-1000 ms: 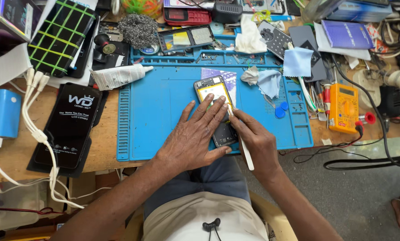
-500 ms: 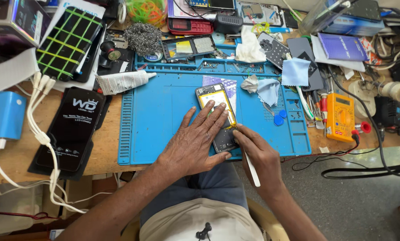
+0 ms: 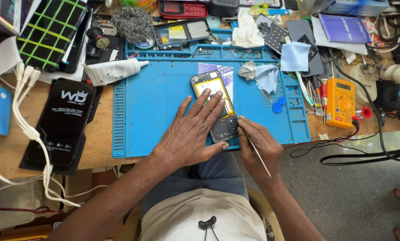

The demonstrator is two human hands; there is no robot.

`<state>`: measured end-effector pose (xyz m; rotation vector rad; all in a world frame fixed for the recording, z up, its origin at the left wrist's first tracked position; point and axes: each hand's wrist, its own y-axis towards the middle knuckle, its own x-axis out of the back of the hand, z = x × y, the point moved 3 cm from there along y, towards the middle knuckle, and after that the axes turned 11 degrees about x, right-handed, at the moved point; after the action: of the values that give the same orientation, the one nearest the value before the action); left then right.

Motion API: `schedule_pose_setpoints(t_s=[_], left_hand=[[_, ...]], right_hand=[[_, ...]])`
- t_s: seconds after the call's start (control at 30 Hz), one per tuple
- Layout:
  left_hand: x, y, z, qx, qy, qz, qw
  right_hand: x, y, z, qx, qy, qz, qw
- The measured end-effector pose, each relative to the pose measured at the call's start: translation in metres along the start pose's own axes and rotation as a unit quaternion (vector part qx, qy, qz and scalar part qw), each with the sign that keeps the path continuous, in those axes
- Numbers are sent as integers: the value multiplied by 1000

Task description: The person uses a metal spudger and a screwdriver to pry and unscrew components on the back of a disassembled mobile phone. They remove screws and manipulate internal parts on a blue work mat.

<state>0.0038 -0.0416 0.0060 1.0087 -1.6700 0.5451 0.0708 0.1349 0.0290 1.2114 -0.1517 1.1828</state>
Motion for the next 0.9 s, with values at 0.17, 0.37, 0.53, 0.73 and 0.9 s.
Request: schedule_pose_setpoints(t_s=[0.17, 0.37, 0.53, 0.73, 0.9], left_hand=[[-6, 16, -15, -3, -5, -18, 1000], [-8, 32, -20, -3, -7, -12, 1000], [-8, 32, -19, -9, 0, -23, 1000], [-9, 26, -16, 2, 2, 18, 1000], [-7, 27, -19, 0, -12, -1, 1000]], right_hand=[[10, 4, -23, -11, 4, -3, 1000], [13, 13, -32, -1, 5, -10, 1000], [15, 13, -29, 15, -24, -9, 1000], [11, 13, -28, -39, 24, -25, 999], [13, 11, -29, -64, 46, -33, 996]])
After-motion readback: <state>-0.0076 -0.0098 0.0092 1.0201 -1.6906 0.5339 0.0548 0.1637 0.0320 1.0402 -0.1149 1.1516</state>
